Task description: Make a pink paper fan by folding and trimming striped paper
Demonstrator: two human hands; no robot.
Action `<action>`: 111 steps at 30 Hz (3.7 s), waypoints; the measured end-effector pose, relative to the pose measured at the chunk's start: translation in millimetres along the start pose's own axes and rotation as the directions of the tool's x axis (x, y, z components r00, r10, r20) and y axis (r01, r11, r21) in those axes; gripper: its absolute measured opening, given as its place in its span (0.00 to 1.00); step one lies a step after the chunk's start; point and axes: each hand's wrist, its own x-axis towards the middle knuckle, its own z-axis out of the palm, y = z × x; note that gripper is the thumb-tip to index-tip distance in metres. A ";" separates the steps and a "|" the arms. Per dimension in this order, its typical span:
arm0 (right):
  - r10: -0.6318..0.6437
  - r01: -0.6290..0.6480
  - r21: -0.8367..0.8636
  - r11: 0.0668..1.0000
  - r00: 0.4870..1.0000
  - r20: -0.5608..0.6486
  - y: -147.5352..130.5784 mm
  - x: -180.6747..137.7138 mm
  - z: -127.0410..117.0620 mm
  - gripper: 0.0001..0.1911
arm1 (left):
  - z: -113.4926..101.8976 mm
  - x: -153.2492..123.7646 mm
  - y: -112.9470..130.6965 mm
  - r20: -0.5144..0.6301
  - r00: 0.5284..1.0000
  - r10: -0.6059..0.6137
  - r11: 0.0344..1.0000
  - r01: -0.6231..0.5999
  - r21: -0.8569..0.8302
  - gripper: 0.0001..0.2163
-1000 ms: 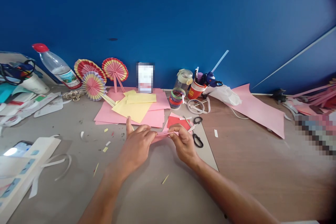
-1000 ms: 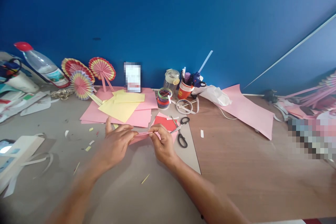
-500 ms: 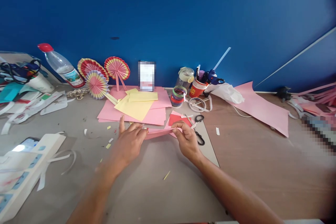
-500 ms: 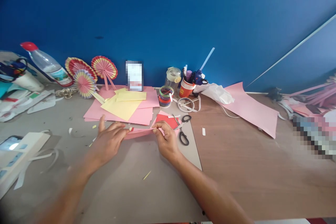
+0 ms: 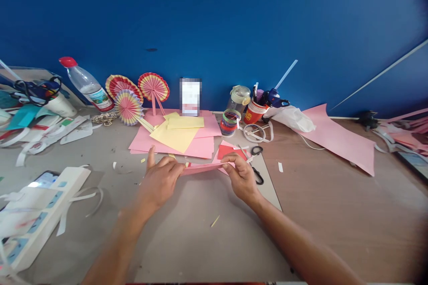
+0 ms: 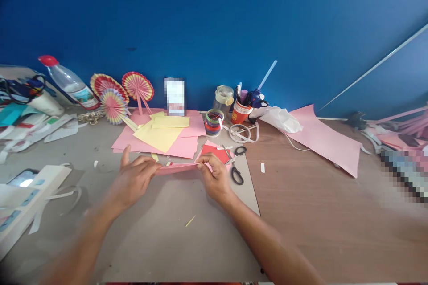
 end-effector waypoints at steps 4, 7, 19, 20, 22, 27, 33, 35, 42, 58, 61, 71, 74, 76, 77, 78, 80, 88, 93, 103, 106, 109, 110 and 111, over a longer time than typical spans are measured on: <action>-0.082 0.082 0.005 0.997 0.997 0.007 -8.8 7.9 -2.1 0.05 | -6.9 1.8 -1.8 -0.065 0.998 -0.026 0.997 0.030 0.064 0.16; -0.123 0.123 0.051 0.991 0.992 -0.003 -18.0 14.9 -7.4 0.05 | -15.0 5.4 1.9 -0.149 0.988 -0.044 0.996 0.056 0.076 0.15; 0.491 -0.605 0.342 0.719 0.790 0.366 -44.3 3.2 -35.9 0.09 | -45.4 1.2 11.5 0.377 0.908 -0.185 0.891 0.317 -0.326 0.13; 0.524 -0.646 0.316 0.695 0.756 0.392 -40.9 1.2 -35.0 0.09 | -42.8 2.7 10.1 0.445 0.878 -0.177 0.881 0.343 -0.326 0.13; 0.584 -0.696 0.229 0.680 0.704 0.405 -33.4 -2.2 -32.5 0.08 | -32.6 5.1 8.0 0.525 0.833 -0.176 0.878 0.374 -0.299 0.13; 0.641 -0.619 -0.183 0.764 0.693 0.330 -20.4 -7.6 -27.0 0.02 | 5.1 1.9 7.9 0.523 0.832 -0.186 0.931 0.320 -0.176 0.12; 0.496 -0.219 -0.591 0.777 0.791 0.359 -13.0 -10.8 -21.5 0.07 | 21.4 -4.9 16.2 0.319 0.934 -0.158 0.987 0.160 0.019 0.14; 0.442 -0.108 -0.653 0.750 0.816 0.373 -11.3 -12.4 -19.4 0.08 | 22.0 -6.5 19.7 0.271 0.953 -0.137 0.990 0.120 0.078 0.15; 0.422 0.078 -0.731 0.678 0.774 0.473 -12.2 -10.7 -19.9 0.07 | 35.1 -13.9 17.4 0.231 0.966 -0.117 0.988 0.090 0.122 0.15; 0.403 0.250 -0.737 0.628 0.706 0.582 -16.3 -2.6 -16.2 0.08 | 40.8 -17.8 9.7 0.213 0.972 -0.103 0.994 0.109 -0.014 0.13; 0.402 0.293 -0.746 0.598 0.695 0.596 -16.3 -1.0 -15.7 0.08 | 39.9 -17.7 9.3 0.222 0.969 -0.111 0.991 0.125 -0.048 0.12; 0.329 0.417 -0.728 0.545 0.692 0.643 -10.1 -7.3 -13.5 0.08 | 38.6 -17.1 6.4 0.239 0.966 -0.099 0.989 0.123 -0.086 0.12; 0.312 0.431 -0.723 0.540 0.695 0.648 -7.8 -9.4 -13.2 0.09 | 37.9 -16.8 7.1 0.232 0.967 -0.101 0.990 0.121 -0.075 0.11; 0.302 0.450 -0.722 0.526 0.695 0.653 -7.6 -10.4 -12.6 0.10 | 38.3 -16.9 7.1 0.237 0.967 -0.093 0.992 0.111 -0.062 0.11; 0.291 0.464 -0.720 0.516 0.696 0.657 -7.6 -11.1 -12.2 0.10 | 38.9 -17.0 6.8 0.238 0.968 -0.084 0.994 0.099 -0.051 0.11; 0.275 0.481 -0.717 0.504 0.698 0.661 -7.5 -12.0 -11.6 0.11 | 39.7 -17.2 6.5 0.238 0.969 -0.073 0.996 0.084 -0.037 0.11; 0.229 0.518 -0.708 0.480 0.705 0.671 -7.0 -14.7 -10.4 0.12 | 41.7 -18.0 5.7 0.236 0.970 -0.050 0.999 0.053 -0.004 0.11; -0.027 0.660 -0.616 0.430 0.691 0.722 1.7 -26.8 -10.7 0.10 | 40.5 -21.3 10.2 0.220 0.975 0.041 0.987 -0.074 0.140 0.14; -0.033 0.701 -0.575 0.421 0.646 0.763 -0.3 -24.6 -11.2 0.11 | 38.5 -23.2 12.9 0.187 0.977 0.098 0.975 -0.132 0.179 0.16; -0.043 0.745 -0.523 0.415 0.590 0.806 0.4 -40.4 -22.7 0.11 | 37.0 -38.8 17.1 0.154 0.981 0.115 0.972 -0.143 0.186 0.18; -0.033 0.723 -0.559 0.407 0.623 0.782 1.9 -49.9 -27.5 0.11 | 34.8 -44.5 21.4 0.137 0.987 0.089 0.980 -0.112 0.165 0.20; -0.031 0.696 -0.588 0.412 0.655 0.755 3.2 -55.9 -27.3 0.11 | 35.4 -47.0 28.5 0.121 0.992 0.038 0.983 -0.059 0.175 0.20; -0.031 0.690 -0.593 0.414 0.662 0.749 3.6 -57.0 -26.4 0.11 | 36.2 -47.3 31.3 0.116 0.993 0.018 0.981 -0.040 0.188 0.20; -0.031 0.683 -0.600 0.417 0.670 0.742 4.0 -57.8 -25.3 0.11 | 37.2 -47.4 34.1 0.110 0.994 -0.002 0.979 -0.020 0.203 0.19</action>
